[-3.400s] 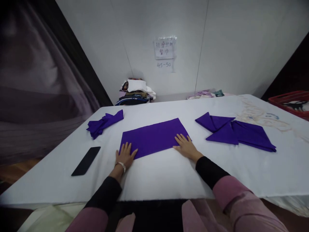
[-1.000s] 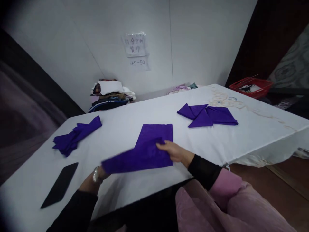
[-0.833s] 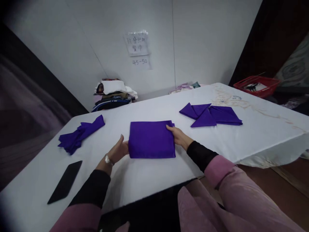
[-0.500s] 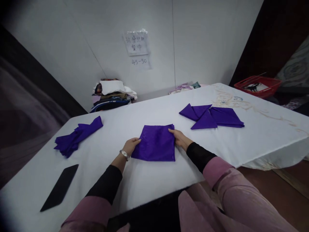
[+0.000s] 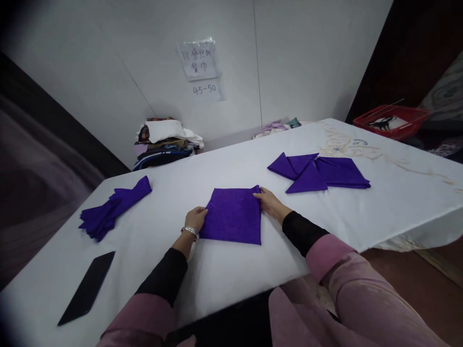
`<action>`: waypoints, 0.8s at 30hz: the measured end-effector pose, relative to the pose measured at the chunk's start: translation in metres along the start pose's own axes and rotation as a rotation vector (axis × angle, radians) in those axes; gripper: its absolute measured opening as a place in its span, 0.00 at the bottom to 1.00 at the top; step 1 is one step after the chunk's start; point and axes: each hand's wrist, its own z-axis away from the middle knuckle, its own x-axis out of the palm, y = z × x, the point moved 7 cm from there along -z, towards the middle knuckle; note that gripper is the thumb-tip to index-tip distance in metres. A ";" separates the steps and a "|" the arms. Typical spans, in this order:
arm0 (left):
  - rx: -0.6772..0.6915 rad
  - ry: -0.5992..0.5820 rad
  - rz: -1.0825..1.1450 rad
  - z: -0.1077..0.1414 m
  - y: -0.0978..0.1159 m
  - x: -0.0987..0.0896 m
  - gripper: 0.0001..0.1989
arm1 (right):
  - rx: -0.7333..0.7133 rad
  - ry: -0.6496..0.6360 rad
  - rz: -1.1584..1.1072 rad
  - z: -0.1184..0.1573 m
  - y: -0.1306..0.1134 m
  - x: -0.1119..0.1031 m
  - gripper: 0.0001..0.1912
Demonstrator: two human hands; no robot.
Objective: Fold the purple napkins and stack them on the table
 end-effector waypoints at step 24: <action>0.085 0.026 -0.510 0.018 0.020 0.002 0.16 | -0.377 0.279 1.138 0.001 -0.036 -0.018 0.36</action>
